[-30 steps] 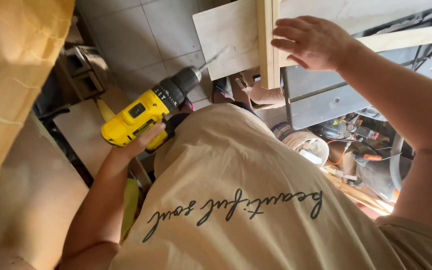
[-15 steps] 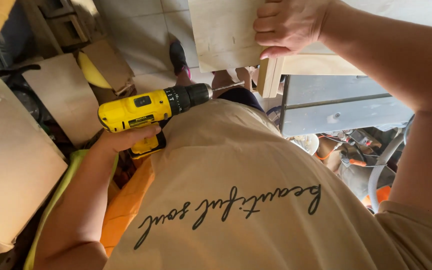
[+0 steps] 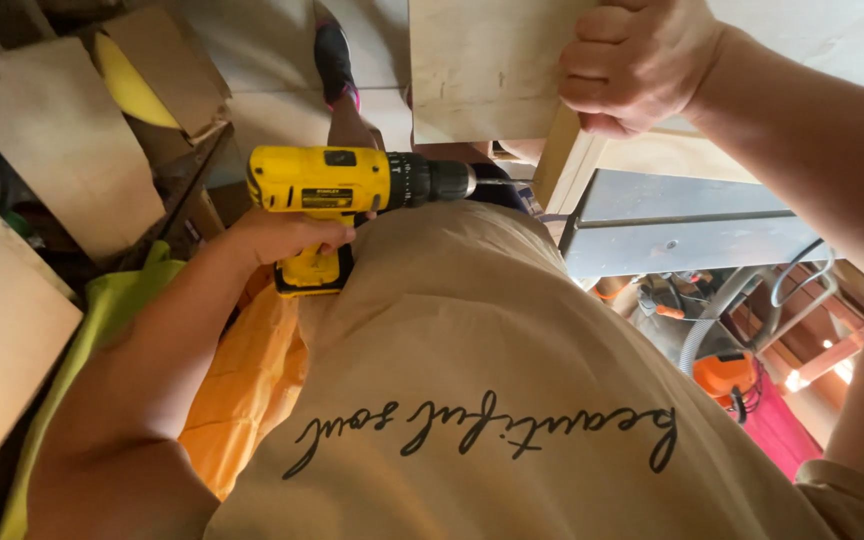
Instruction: Assembling a wooden frame by aligning slats and fastening them with a power drill and screws.
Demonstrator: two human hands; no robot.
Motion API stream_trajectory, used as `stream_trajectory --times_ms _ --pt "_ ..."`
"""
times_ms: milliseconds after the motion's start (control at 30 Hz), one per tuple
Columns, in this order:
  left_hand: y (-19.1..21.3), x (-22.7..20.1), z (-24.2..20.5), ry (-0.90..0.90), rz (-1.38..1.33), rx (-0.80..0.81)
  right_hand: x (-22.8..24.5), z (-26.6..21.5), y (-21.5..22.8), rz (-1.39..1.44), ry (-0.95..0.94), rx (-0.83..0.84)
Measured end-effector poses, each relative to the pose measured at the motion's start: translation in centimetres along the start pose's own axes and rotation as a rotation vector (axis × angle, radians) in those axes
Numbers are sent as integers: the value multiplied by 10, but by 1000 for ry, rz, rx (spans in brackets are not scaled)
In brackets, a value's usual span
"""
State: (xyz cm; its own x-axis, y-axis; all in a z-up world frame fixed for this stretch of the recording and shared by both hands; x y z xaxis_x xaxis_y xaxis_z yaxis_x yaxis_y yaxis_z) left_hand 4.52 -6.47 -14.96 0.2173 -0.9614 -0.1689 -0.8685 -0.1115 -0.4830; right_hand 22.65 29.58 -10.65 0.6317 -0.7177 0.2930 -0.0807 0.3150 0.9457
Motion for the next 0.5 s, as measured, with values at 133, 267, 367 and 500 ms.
stream_trajectory --times_ms 133,267,367,500 --pt "1 2 14 -57 -3 -18 -2 -3 2 27 -38 -29" --pt "-2 -7 9 15 91 -43 -1 -4 3 38 -57 -25" --pt "-4 -3 16 -69 43 52 -2 -5 3 34 -59 -32" --pt "-5 -8 13 -30 25 34 -1 -5 2 27 -67 -42"
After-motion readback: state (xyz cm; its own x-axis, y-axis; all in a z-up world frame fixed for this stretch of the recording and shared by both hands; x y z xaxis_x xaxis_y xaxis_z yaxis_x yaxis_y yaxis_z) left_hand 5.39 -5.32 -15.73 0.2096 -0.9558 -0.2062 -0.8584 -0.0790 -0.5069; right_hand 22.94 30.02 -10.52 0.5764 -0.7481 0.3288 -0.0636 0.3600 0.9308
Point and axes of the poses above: each hand's wrist, its own z-axis towards the middle knuckle, its own y-axis out of the back of the hand, x = y × z, the point moved 4 cm from there along z, towards the middle knuckle, and after that the axes turned 5 degrees about x, right-handed, at the moved point
